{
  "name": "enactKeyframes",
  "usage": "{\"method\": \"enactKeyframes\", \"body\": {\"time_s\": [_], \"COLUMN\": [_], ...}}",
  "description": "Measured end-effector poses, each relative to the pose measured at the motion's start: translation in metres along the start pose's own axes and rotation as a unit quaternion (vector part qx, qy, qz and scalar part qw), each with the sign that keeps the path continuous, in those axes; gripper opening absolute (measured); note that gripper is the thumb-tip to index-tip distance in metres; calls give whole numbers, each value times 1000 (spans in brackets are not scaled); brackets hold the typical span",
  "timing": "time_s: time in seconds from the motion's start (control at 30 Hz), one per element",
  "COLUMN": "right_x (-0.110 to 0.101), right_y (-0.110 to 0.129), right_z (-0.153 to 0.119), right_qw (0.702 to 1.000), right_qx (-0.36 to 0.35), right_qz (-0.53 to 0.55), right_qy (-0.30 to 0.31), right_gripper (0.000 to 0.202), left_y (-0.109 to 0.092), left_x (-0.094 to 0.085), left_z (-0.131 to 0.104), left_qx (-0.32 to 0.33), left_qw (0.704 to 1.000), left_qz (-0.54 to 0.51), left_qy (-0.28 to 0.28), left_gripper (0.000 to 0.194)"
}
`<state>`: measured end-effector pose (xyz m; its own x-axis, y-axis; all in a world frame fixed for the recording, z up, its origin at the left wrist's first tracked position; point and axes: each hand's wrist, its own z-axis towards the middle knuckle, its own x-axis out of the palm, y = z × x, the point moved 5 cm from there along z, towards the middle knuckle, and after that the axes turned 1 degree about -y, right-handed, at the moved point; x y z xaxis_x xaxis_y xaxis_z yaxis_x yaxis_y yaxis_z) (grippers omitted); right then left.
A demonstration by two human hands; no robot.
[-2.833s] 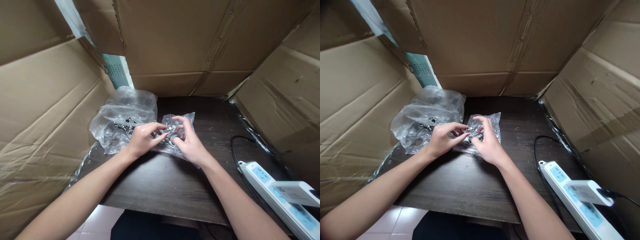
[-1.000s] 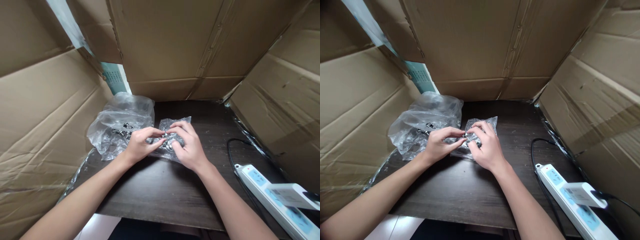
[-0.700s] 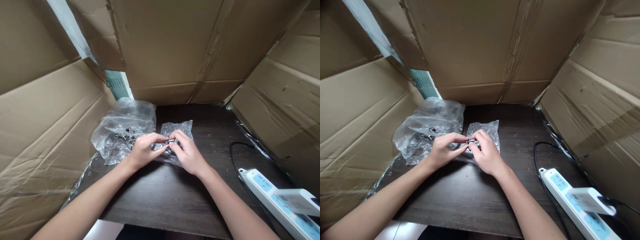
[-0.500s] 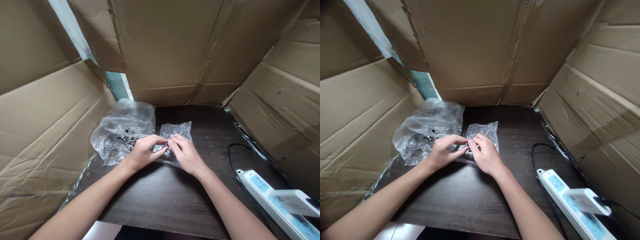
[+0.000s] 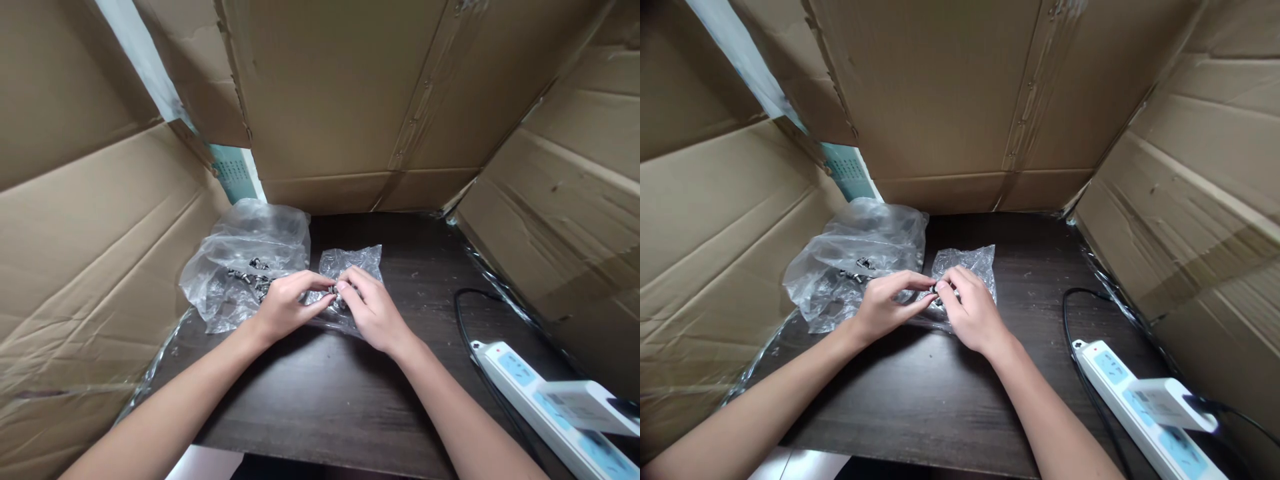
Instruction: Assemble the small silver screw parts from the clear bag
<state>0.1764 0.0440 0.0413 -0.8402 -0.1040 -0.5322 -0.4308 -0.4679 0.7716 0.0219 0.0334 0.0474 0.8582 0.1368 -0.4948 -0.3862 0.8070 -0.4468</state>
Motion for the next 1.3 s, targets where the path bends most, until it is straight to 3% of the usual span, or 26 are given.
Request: {"method": "enactKeyframes", "body": {"time_s": [0.1,0.3,0.53,0.77,0.93,1.17,1.3], "right_x": [0,8,5,6,2,8,1], "right_y": [0,-4,-2,-8,-4,-7,-3], "right_z": [-1,-2,-1,-3,-3,-3,-4], "right_qw": [1000,997,998,997,997,994,995], "right_qx": [6,1,11,28,17,1,26], "right_qz": [-6,-67,-43,-58,-60,-94,-87], "right_qy": [19,48,35,49,36,56,36], "right_gripper": [10,38,25,38,17,38,28], "left_y": [0,1,4,6,7,4,4], "left_x": [0,2,2,5,4,4,3], "left_z": [0,-1,-2,-4,-3,-3,-2], "left_qx": [-1,-12,-22,-46,-56,-47,-47], "left_qw": [1000,1000,1000,998,998,998,998], "left_qz": [-3,-6,-5,-24,-33,-30,-35], "left_qy": [2,16,15,18,14,17,6], "left_gripper": [14,11,14,15,16,12,15]}}
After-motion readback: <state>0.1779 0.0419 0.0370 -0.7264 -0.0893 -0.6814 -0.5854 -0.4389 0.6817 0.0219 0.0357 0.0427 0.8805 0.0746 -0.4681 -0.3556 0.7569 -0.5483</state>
